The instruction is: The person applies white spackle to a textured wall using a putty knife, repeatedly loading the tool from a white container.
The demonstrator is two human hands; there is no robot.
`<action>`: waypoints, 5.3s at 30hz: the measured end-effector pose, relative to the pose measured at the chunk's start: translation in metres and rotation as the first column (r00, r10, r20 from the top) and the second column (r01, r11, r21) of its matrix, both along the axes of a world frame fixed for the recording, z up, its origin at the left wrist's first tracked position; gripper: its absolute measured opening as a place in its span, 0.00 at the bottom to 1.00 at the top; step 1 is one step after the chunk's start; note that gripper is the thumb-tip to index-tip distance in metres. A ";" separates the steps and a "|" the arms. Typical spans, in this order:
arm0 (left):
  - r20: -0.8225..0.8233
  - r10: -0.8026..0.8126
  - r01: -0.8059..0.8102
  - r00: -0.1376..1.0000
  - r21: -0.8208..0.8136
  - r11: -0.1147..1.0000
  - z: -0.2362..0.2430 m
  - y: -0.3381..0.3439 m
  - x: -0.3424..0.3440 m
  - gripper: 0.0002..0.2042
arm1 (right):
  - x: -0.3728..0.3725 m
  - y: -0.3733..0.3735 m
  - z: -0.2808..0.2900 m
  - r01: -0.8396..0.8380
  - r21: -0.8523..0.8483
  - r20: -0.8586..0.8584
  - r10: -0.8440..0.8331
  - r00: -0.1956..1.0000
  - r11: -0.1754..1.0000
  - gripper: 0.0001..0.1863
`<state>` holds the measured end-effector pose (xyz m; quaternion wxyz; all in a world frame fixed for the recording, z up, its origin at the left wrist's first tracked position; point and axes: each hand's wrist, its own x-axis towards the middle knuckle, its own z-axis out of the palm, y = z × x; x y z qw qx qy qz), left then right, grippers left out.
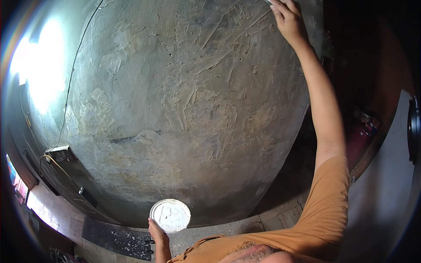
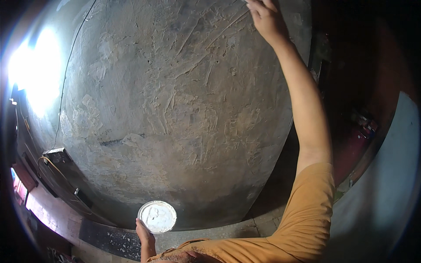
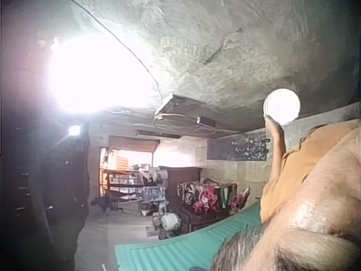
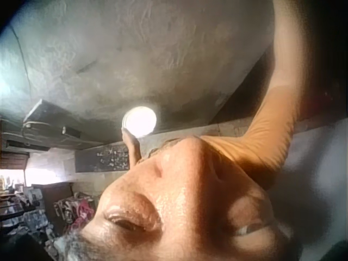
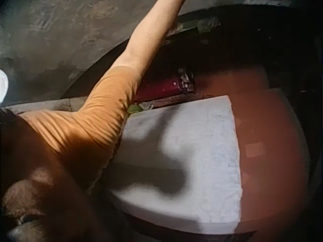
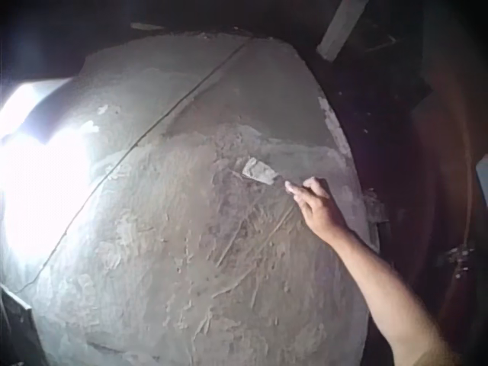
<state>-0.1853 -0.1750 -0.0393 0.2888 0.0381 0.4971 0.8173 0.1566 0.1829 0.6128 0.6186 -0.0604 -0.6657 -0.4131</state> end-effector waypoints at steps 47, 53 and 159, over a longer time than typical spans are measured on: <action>0.048 -0.104 0.105 0.993 -0.010 0.994 -0.002 -0.079 -0.068 0.27 | -0.212 -0.082 -0.082 -0.095 -0.451 -0.401 -0.106 0.910 0.888 0.25; 0.031 -0.105 0.105 0.994 -0.020 0.994 0.004 -0.080 -0.067 0.27 | -0.189 -0.062 -0.032 0.030 -0.349 -0.457 -0.198 0.867 0.937 0.18; 0.193 -0.189 0.202 0.963 -0.049 0.978 -0.030 -0.050 -0.051 0.25 | -0.142 -0.333 -0.602 -0.421 -0.193 -0.695 -0.179 0.697 -0.886 0.11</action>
